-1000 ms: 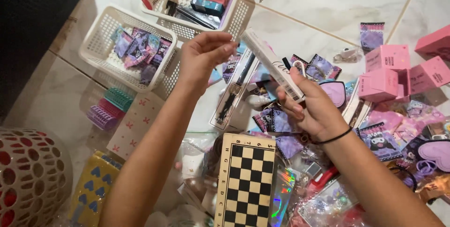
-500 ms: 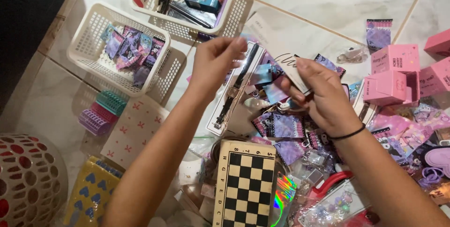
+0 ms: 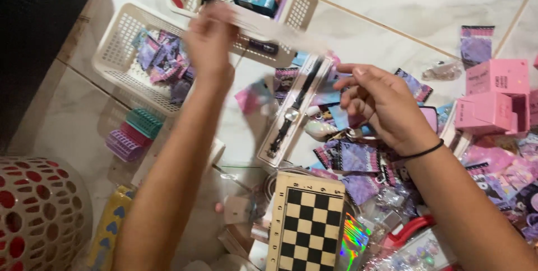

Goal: The person sits on the floor and sorts a variety of small items, including pink boxes, tubes, and packaged goods, into white plastic baskets. They pick up items, inspect them, and place them into the baskets or back onto the floor.

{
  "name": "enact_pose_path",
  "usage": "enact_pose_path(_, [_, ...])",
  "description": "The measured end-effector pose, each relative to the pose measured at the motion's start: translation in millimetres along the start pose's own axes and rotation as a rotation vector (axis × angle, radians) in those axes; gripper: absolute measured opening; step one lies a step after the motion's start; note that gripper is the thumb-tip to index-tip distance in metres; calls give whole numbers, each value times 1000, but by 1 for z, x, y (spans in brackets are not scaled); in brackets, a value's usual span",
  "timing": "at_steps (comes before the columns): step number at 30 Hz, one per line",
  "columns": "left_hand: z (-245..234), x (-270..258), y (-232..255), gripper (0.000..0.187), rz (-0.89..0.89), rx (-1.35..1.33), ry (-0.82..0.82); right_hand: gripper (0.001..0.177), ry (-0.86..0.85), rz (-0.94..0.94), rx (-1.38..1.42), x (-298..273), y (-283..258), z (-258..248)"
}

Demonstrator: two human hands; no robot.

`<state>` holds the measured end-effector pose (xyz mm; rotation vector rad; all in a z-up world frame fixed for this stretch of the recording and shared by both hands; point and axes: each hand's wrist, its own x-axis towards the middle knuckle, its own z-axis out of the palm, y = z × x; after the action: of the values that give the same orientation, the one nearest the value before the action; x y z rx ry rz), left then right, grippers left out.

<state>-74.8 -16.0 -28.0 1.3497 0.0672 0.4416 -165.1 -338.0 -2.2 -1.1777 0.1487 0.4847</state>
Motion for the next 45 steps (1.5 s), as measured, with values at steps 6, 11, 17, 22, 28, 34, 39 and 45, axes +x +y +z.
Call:
enact_pose_path(6, [-91,95,-8,20,48,280,349,32,-84,45,46,16,2,24])
enact_pose_path(11, [-91,136,-42,18,230,821,363,30,-61,125,4,18,11,35])
enact_pose_path(17, [-51,106,-7,26,-85,1310,97,28,-33,92,24,12,8,21])
enact_pose_path(22, [-32,67,10,30,262,1458,163,29,40,69,-114,-5,-2,5])
enact_pose_path(28, [8,-18,11,12,371,1123,-331,28,55,10,-153,-26,5,-23])
enact_pose_path(34, [14,-62,0,46,628,1316,-393,29,110,13,-199,-63,12,-44])
enact_pose_path(39, [18,-90,-2,16,363,1418,-331,27,191,31,-33,-122,30,-64])
enact_pose_path(45, [45,-143,21,20,387,1206,-274,25,298,-21,-230,-179,51,-88])
